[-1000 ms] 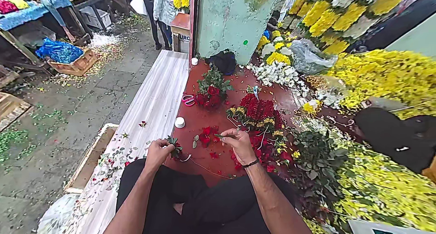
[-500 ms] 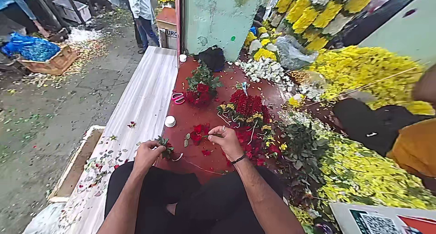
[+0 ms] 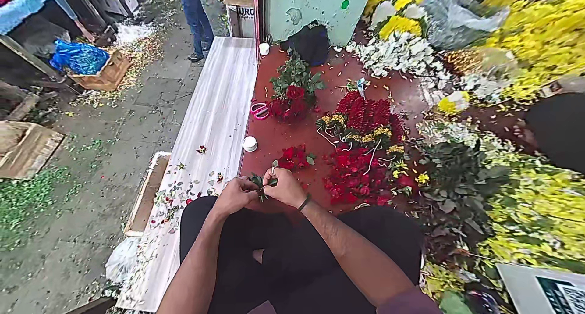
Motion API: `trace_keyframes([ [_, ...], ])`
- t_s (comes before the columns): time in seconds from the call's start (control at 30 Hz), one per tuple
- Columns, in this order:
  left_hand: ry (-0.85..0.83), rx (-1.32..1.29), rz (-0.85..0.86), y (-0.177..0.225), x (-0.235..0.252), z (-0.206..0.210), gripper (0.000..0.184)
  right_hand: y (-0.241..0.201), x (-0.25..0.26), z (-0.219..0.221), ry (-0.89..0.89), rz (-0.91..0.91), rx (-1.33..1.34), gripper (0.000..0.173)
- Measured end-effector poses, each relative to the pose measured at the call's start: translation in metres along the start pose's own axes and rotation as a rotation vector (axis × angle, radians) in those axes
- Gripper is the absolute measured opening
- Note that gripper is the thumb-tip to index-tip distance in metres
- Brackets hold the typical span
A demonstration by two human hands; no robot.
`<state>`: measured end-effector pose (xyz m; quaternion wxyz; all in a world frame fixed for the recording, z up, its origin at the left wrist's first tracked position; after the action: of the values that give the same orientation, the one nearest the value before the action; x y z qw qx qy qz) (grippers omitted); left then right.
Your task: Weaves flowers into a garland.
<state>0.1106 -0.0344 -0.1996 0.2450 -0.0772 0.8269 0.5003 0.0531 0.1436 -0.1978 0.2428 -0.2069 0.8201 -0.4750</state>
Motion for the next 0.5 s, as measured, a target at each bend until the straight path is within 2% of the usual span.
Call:
trace_keyframes([
  [0.13, 0.008, 0.000, 0.024, 0.002, 0.001, 0.005, 0.021, 0.004, -0.003, -0.001, 0.034, 0.028, -0.003, 0.014],
  [0.23, 0.001, -0.030, 0.018, 0.001, 0.003, 0.008, 0.016, 0.007, -0.002, 0.001, 0.027, 0.046, 0.019, 0.021],
  [0.37, -0.018, -0.036, 0.020, 0.003, 0.004, 0.010, 0.019, 0.014, -0.002, -0.003, 0.029, 0.145, 0.152, 0.027],
  [0.5, -0.026, -0.003, 0.003, 0.002, 0.005, 0.012, 0.018, 0.018, -0.003, -0.001, 0.024, 0.156, 0.191, 0.029],
])
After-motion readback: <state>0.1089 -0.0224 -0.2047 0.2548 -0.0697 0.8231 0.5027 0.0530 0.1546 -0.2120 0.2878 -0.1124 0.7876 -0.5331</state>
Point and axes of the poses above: each hand's wrist, its own x-axis towards the middle knuckle, its own z-axis out of the palm, y = z × x, the point moved 4 cm from there along x, towards the middle knuckle, and after that the axes turned 7 degrees about -z, right-handed, at the moved point
